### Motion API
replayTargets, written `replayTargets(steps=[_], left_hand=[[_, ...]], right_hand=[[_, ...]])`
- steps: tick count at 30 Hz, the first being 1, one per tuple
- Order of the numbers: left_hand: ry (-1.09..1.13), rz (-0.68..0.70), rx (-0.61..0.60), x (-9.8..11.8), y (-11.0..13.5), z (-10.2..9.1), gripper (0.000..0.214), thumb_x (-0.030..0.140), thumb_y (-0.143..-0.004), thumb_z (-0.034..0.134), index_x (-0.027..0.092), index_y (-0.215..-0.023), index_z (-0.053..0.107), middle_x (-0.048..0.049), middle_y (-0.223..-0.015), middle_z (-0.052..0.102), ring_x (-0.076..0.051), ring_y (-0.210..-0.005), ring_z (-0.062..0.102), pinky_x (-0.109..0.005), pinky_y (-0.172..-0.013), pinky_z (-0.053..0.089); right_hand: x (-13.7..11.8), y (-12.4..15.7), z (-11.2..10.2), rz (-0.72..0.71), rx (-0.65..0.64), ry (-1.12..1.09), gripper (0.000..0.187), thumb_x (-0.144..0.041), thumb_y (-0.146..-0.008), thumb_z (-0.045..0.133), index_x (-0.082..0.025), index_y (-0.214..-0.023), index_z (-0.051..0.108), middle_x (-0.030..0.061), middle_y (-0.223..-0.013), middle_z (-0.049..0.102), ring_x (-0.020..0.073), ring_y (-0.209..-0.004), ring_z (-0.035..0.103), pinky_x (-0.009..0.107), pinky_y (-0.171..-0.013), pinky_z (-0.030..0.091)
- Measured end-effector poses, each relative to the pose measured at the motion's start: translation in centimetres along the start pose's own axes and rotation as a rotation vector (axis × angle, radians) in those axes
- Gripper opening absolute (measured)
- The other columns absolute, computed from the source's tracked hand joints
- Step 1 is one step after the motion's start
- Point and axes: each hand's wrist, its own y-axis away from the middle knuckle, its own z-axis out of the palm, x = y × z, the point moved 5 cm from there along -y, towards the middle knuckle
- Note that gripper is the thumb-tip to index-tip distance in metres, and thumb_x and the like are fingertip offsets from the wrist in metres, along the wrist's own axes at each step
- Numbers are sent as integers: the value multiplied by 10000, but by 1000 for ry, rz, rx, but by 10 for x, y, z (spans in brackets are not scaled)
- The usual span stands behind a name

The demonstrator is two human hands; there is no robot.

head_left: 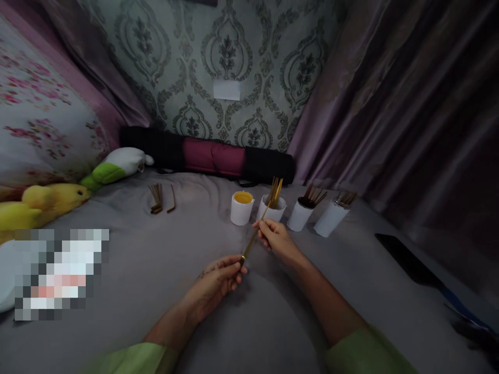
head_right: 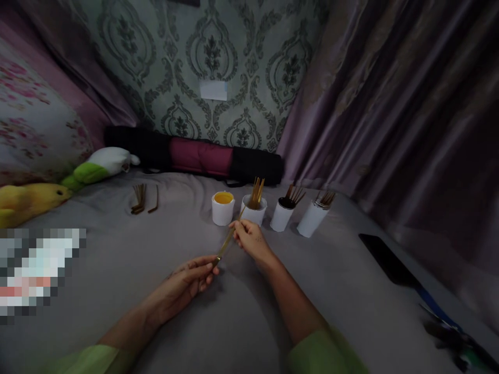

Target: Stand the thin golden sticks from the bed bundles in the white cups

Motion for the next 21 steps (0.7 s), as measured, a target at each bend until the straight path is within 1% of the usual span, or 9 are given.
replayTargets(steps=[6,15,21], left_hand=[[-20,-21,37,0,1,-1,231,111,-707,601,99,-935,566,-46,-733,607,-59,-547,495,-173,-491,357],[-20,-21,45,1,1,0,224,111,-702,608,100,-924,578,-49,-728,608,-61,-540,493,-172,-474,353],[-21,-18,37,1,1,-1,220,103,-725,582,91,-944,565,-56,-743,603,-57,-547,494,-163,-480,367]], right_hand=[[-9,-9,-13,-31,69,44,306,-425,-775,447,-147,-829,564,-52,-574,452,32,-362,347,160,-301,259],[-24,-18,-32,-51,185,54,248,-360,-779,443,-147,-818,565,-31,-606,485,35,-379,377,160,-303,274],[-32,-19,-39,-55,228,72,215,-330,-780,450,-148,-796,563,-29,-611,491,32,-375,376,160,-298,277]])
